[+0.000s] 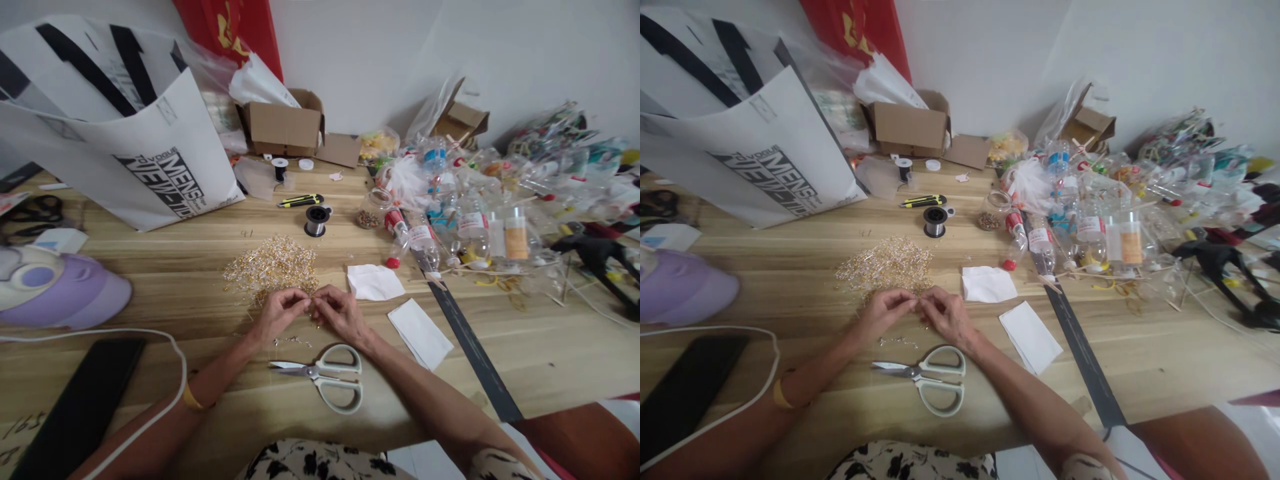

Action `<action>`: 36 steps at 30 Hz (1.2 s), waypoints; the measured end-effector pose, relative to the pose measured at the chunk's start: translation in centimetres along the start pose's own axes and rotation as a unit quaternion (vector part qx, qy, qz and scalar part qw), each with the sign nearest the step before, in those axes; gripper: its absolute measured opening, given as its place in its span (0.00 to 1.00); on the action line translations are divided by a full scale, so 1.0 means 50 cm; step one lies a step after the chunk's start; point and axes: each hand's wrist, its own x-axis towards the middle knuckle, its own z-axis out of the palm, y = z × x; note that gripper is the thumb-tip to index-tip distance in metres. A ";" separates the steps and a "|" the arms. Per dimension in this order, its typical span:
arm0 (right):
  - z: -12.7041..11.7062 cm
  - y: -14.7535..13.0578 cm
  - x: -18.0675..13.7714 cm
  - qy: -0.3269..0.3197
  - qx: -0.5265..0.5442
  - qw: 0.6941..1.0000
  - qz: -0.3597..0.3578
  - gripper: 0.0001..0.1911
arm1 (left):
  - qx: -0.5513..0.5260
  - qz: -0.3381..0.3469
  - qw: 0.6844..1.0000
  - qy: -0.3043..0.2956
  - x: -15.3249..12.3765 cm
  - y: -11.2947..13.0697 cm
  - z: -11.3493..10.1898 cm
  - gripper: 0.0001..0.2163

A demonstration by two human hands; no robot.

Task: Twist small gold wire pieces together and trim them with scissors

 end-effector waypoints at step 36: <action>-0.007 -0.017 0.005 0.042 0.009 0.999 0.018 0.08 | 0.161 0.100 0.981 0.048 -0.007 0.002 0.008 0.03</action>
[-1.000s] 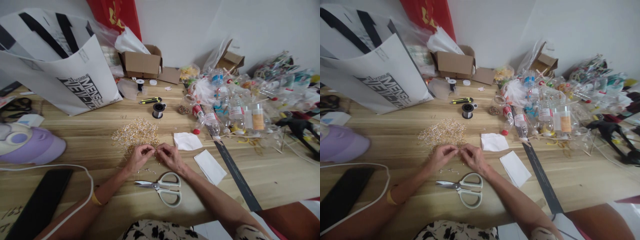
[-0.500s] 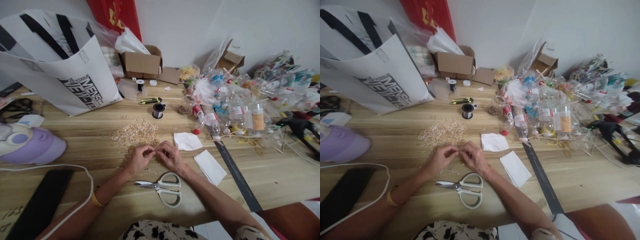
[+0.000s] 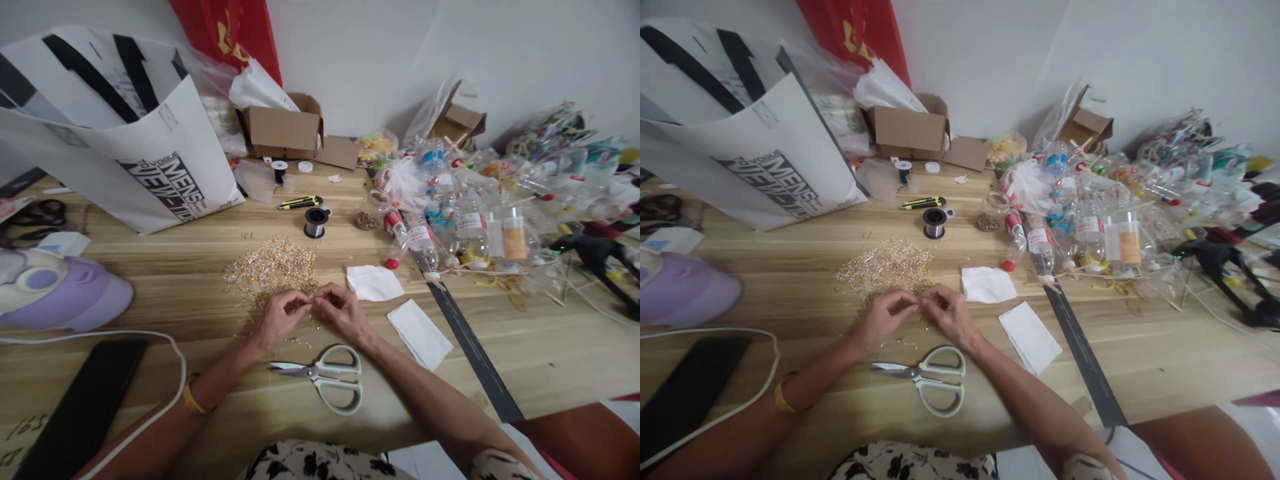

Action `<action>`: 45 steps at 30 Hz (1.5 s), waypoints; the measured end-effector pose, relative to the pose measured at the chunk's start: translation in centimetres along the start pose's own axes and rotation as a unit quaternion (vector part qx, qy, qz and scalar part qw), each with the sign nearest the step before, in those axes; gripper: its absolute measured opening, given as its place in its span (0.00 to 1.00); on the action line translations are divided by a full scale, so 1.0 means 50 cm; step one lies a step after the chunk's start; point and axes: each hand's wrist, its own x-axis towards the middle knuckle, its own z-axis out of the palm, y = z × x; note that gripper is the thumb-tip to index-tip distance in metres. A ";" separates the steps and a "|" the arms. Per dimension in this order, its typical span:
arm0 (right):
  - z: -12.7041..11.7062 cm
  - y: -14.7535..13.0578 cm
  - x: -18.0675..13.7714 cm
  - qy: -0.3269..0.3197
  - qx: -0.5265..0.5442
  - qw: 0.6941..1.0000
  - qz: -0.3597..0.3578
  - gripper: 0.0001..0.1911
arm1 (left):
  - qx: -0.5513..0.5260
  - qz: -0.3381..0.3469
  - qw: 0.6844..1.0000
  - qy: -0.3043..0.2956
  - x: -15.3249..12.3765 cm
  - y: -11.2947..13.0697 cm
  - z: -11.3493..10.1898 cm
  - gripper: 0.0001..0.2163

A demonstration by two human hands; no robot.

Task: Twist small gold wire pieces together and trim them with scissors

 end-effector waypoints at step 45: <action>-0.001 -0.011 0.003 -0.022 0.089 0.995 0.035 0.17 | -0.162 -0.111 0.979 -0.058 0.011 -0.007 -0.008 0.05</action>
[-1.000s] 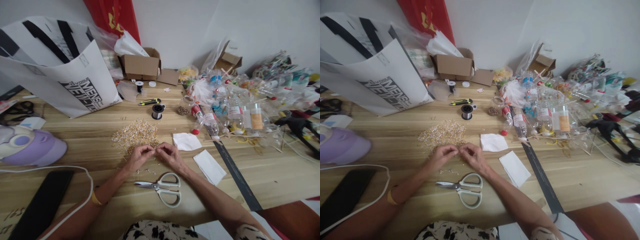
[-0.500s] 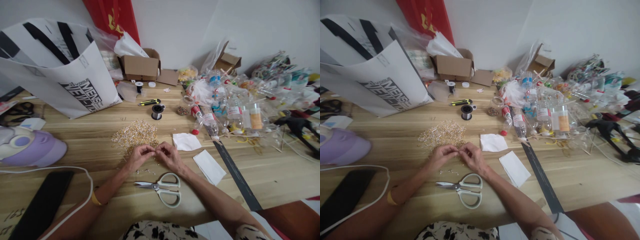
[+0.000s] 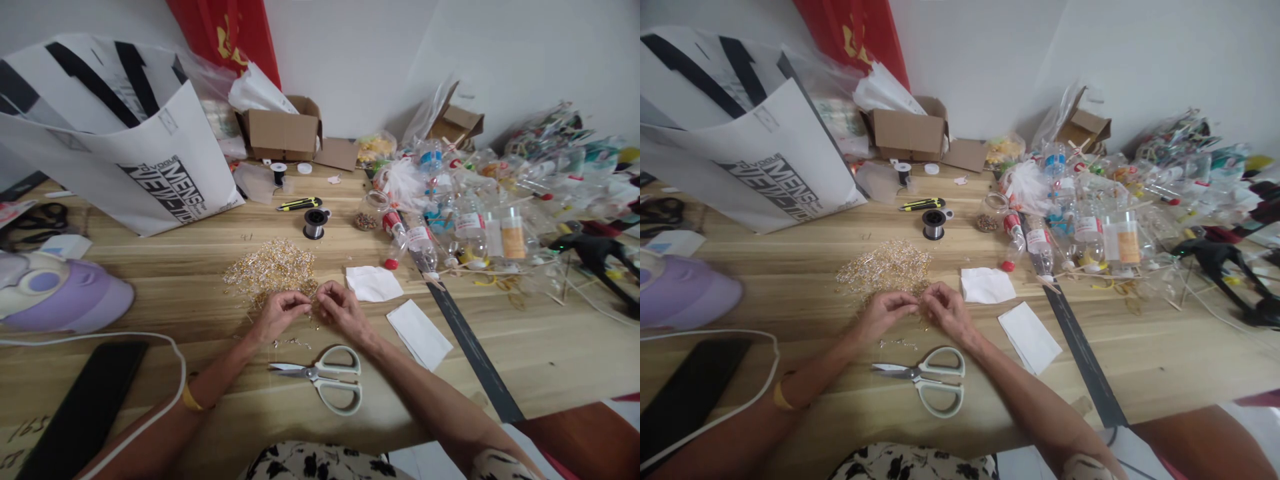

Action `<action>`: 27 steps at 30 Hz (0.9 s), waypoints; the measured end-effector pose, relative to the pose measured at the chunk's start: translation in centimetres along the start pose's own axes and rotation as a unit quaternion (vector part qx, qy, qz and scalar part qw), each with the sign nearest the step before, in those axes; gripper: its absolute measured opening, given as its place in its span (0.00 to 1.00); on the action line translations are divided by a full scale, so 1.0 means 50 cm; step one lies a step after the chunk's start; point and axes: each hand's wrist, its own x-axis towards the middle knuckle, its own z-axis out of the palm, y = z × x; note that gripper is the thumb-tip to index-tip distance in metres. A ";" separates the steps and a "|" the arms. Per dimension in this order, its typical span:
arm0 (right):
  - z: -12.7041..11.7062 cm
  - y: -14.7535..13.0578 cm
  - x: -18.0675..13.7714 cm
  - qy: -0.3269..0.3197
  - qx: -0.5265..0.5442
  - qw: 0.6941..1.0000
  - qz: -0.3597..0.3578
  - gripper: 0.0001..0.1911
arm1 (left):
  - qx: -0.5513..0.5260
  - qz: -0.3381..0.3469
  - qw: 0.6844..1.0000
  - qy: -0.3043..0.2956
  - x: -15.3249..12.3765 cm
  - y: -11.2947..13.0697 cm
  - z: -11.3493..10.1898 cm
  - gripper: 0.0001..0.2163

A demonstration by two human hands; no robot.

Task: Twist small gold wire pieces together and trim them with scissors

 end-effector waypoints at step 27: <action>-0.008 -0.006 -0.002 0.003 -0.017 1.000 -0.020 0.17 | 0.047 0.049 0.997 0.046 -0.007 0.021 -0.006 0.08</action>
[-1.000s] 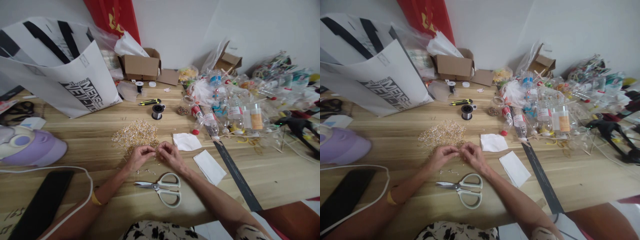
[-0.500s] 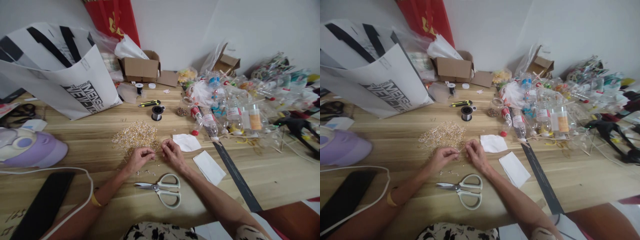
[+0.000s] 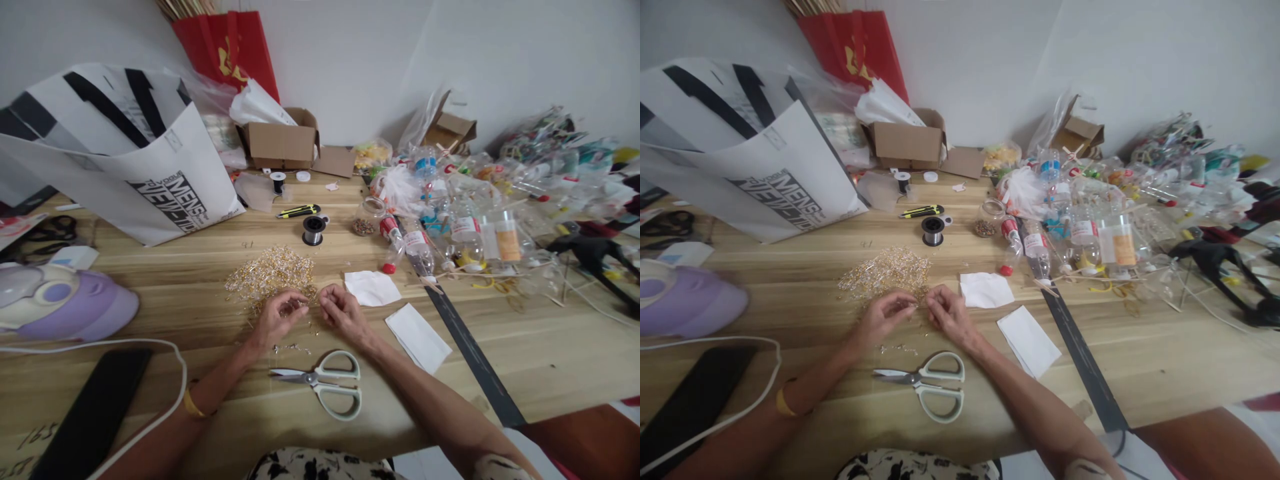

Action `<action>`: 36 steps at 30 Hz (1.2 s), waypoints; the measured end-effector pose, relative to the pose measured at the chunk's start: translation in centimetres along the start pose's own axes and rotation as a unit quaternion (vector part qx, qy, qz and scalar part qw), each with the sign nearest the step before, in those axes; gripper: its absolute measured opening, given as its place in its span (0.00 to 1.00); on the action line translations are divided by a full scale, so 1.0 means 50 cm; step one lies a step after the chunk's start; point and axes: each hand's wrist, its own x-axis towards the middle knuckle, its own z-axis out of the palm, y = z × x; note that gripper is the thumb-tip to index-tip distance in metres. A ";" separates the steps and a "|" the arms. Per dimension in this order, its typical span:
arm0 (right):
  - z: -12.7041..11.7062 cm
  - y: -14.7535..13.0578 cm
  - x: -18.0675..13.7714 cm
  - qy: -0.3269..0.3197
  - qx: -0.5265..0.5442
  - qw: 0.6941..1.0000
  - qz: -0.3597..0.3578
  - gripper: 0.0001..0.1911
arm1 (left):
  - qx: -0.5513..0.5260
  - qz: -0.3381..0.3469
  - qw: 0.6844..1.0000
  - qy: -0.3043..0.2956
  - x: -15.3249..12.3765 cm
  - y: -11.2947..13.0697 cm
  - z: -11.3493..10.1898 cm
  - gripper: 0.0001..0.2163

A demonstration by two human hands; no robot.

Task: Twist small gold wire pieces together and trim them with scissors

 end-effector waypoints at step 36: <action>-0.028 -0.001 0.001 -0.081 -0.259 0.960 -0.070 0.09 | -0.133 -0.094 0.985 -0.062 0.009 0.002 -0.012 0.10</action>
